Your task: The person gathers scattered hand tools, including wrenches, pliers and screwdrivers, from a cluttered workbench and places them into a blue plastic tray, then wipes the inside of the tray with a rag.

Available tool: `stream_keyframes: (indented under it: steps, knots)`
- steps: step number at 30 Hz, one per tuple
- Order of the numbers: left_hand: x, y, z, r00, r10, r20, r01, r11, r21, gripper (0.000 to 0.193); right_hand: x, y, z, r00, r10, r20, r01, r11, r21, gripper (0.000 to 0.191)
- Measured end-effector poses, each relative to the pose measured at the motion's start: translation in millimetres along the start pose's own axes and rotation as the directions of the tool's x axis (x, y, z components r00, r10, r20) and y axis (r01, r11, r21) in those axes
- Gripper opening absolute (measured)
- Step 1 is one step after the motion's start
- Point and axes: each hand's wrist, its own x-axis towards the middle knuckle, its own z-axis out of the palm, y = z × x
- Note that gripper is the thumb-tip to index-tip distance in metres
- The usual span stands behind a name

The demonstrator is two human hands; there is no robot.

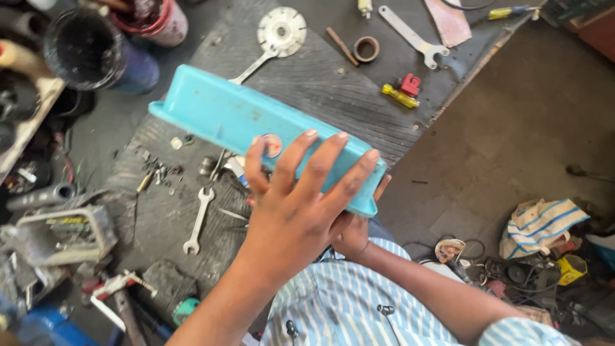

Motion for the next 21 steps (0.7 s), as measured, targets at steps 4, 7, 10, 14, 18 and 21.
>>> stream_keyframes:
  steps: [4,7,10,14,18,21]
  knots:
    - [4.2,4.2,-3.2,0.999,0.003,0.046,-0.004,1.0,0.021,0.05,0.9,-5.2,1.9,0.998,0.043,-0.035,-0.05,0.97,-0.236,0.053]
    - [11.3,1.4,-11.0,0.994,0.034,0.103,-0.035,0.999,0.014,0.045,-4.2,-19.9,4.8,0.997,0.041,-0.063,-0.047,0.994,-0.102,0.064]
    - [17.7,-10.5,-16.9,0.982,0.109,0.157,-0.11,0.994,0.0,0.039,-8.2,-33.8,12.2,0.998,0.059,-0.014,-0.06,0.995,-0.081,0.07]
    - [15.1,-22.2,-21.9,0.98,0.148,0.135,-0.146,0.989,-0.03,0.039,-9.3,-47.1,19.2,0.996,0.09,-0.022,-0.091,0.993,-0.08,0.062]
    - [1.8,-25.1,-28.6,0.977,0.139,0.159,-0.134,0.99,-0.046,0.043,-13.8,-56.5,28.3,0.982,0.184,0.031,-0.186,0.968,0.168,0.049]
    - [-9.1,-30.7,-32.2,0.973,0.14,0.185,-0.133,0.99,-0.049,0.047,-18.8,-55.7,44.4,0.987,0.145,0.073,-0.158,0.961,0.226,0.052]
